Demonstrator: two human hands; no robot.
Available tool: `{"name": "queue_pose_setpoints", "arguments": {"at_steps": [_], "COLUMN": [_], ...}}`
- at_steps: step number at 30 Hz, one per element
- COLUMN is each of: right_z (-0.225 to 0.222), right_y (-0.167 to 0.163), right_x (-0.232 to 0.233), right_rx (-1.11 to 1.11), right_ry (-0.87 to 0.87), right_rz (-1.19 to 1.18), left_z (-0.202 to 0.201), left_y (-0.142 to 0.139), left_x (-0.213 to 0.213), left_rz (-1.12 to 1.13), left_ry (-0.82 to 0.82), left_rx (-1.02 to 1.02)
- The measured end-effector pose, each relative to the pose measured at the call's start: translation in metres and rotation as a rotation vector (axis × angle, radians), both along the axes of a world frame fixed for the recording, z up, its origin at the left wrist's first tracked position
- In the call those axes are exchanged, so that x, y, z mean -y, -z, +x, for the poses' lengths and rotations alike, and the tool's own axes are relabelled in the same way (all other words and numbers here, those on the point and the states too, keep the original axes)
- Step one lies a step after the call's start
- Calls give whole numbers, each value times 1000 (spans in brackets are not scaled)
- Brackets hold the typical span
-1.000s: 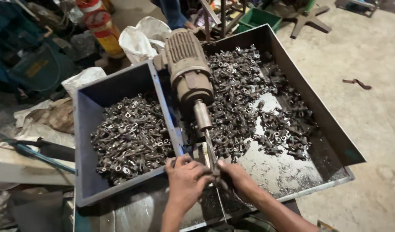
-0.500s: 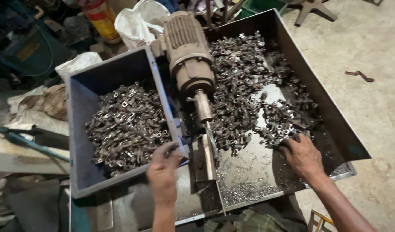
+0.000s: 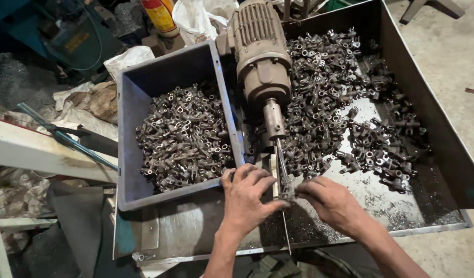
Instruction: The person repeatedly picks small metal parts from a bin, presses them against a rotating grinding wheel, and drops the finished parts into a tray. The process is repeated continuously throughout the clip.
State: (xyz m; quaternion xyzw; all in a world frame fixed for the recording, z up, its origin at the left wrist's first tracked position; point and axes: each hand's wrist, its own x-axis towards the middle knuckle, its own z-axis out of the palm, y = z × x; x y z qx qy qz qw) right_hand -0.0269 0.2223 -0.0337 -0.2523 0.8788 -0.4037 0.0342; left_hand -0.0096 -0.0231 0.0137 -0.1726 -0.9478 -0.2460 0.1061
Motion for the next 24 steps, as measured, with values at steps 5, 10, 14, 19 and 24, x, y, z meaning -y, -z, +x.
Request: {"name": "queue_pose_setpoints", "arguments": {"at_steps": [5,10,14,19,24], "right_z": [-17,-10,-14,-17,0], "right_y": [-23,-26,-22,-14,2], "right_x": [13,20,24,30,21], "right_rx": [-111,-221,-306,-226,91], "right_ry": [-72,-21,-16,-8,194], "right_rz": [173,108,85,48,-177], "left_z": [-2,1,2,-1,-2], "left_y": [9,15,12,3,1], "left_x": [-4,-5,-9,-9,-7], "left_rz": [24,7,-14,-5,158], "left_ry": [-46,-52,-50,-47,-20], "left_rx": [-38,-117,-123,-73,-77]}}
